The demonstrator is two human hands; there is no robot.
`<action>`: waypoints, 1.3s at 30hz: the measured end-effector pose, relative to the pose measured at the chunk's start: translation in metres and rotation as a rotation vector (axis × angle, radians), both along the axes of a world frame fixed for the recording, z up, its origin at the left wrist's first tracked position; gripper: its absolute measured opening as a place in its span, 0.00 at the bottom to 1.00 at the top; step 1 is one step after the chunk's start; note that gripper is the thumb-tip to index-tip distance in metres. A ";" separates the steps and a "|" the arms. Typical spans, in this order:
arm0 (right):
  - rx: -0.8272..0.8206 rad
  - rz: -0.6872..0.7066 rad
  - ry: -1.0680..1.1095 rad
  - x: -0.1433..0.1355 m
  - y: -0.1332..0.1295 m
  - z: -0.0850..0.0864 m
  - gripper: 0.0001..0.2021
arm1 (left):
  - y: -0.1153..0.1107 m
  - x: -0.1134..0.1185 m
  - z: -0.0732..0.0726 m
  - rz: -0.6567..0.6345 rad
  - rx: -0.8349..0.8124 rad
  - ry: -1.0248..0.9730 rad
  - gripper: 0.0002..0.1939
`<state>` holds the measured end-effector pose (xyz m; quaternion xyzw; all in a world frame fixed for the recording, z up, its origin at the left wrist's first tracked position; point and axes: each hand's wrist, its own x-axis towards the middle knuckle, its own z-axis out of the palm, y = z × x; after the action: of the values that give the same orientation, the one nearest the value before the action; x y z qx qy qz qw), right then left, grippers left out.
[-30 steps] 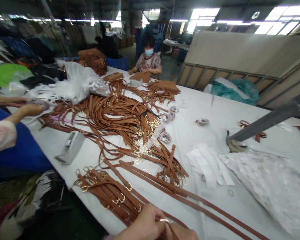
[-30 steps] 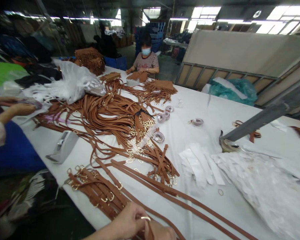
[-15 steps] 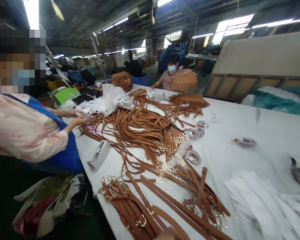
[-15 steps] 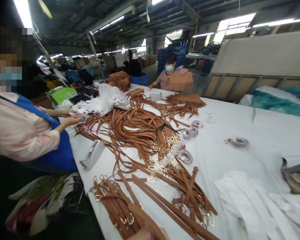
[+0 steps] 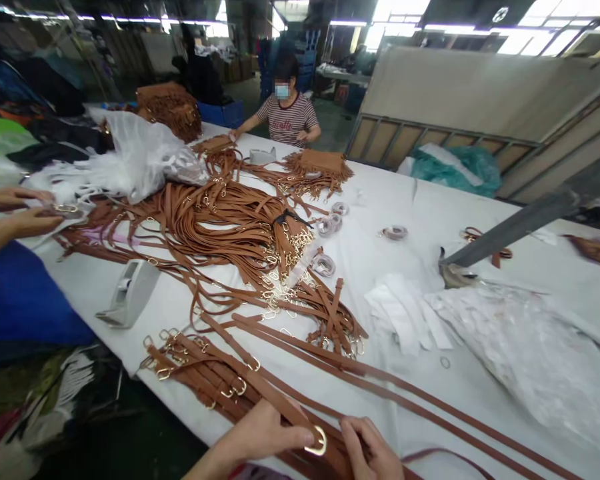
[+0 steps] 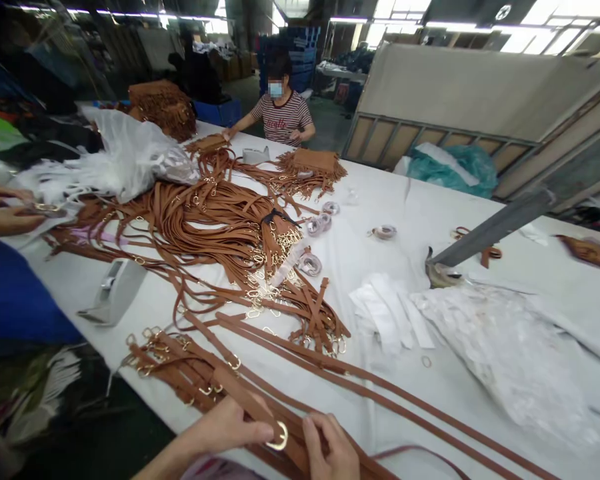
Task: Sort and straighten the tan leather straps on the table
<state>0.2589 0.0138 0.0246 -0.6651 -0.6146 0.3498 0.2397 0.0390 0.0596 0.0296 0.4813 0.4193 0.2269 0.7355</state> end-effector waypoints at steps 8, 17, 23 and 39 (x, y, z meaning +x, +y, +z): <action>-0.174 0.251 0.269 -0.048 0.024 0.036 0.16 | -0.003 0.021 0.004 -0.128 0.076 -0.227 0.18; -0.356 -0.200 0.788 -0.023 0.015 0.043 0.21 | -0.008 0.017 -0.006 0.054 -0.133 0.020 0.16; -0.398 -0.133 0.509 -0.007 0.008 0.034 0.31 | -0.014 0.025 0.006 0.017 0.220 0.082 0.06; -0.474 -0.002 0.328 0.009 -0.006 0.024 0.27 | -0.022 0.026 0.003 0.029 0.276 0.256 0.08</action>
<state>0.2682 0.0081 0.0485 -0.6379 -0.4680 0.5863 0.1742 0.0645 0.0373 0.0329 0.5964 0.4814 0.2296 0.5998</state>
